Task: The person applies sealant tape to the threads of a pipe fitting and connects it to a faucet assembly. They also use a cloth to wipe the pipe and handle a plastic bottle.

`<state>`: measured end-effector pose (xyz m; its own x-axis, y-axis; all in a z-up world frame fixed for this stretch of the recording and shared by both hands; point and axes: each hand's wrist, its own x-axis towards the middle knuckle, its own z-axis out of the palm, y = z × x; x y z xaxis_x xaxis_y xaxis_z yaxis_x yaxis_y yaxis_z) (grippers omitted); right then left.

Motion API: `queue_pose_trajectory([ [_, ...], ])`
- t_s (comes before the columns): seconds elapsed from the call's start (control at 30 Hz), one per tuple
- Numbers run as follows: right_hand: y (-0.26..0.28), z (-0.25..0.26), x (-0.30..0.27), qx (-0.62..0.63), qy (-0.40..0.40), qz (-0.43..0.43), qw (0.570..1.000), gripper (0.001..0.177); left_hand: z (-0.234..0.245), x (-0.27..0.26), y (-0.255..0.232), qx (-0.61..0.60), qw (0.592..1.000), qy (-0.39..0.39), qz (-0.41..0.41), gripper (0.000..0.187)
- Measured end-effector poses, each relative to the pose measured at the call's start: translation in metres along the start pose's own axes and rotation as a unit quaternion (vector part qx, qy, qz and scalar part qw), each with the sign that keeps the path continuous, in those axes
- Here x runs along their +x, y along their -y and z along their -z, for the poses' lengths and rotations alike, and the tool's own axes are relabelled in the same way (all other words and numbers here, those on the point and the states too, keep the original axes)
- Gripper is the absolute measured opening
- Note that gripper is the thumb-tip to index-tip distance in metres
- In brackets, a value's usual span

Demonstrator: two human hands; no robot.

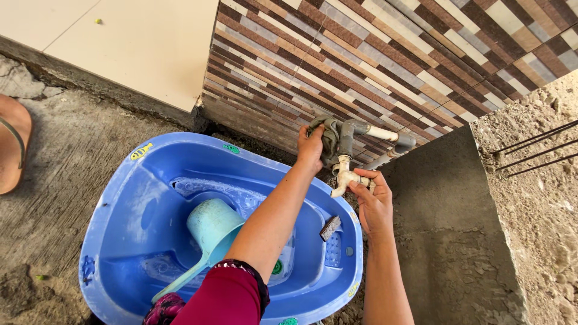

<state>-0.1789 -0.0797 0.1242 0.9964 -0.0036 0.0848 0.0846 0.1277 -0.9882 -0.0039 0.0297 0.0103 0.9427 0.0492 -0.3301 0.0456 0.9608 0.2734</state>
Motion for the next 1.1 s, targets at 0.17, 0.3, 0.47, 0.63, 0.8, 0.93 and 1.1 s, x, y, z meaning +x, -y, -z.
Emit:
queue_pose_trajectory([
  [0.17,0.007,0.006,-0.002,-0.003,-0.006,0.005,1.0,0.025,0.012,-0.02,-0.074,0.153,0.986,-0.03,0.067,0.047],
  [0.3,0.006,0.003,-0.001,0.005,-0.008,0.006,1.0,0.025,0.036,-0.033,-0.099,0.263,0.943,0.121,0.167,0.064],
  [0.47,-0.001,-0.001,-0.002,0.014,-0.013,0.004,1.0,0.025,0.042,-0.051,-0.068,0.226,0.896,0.283,0.256,0.063],
  [0.63,0.002,0.008,0.0,0.02,-0.005,0.013,1.0,0.022,0.033,-0.059,-0.041,0.131,0.916,0.301,0.229,0.054],
  [0.8,0.006,0.009,0.007,0.012,-0.013,0.013,1.0,0.022,0.021,-0.057,-0.027,0.117,0.939,0.258,0.193,0.047],
  [0.93,0.005,0.01,0.006,0.007,-0.008,0.012,1.0,0.022,0.009,-0.052,-0.015,0.106,0.966,0.179,0.156,0.041],
  [1.1,0.009,0.01,0.002,0.009,-0.011,0.009,1.0,0.024,-0.005,-0.041,-0.001,0.053,0.981,0.158,0.097,0.041],
])
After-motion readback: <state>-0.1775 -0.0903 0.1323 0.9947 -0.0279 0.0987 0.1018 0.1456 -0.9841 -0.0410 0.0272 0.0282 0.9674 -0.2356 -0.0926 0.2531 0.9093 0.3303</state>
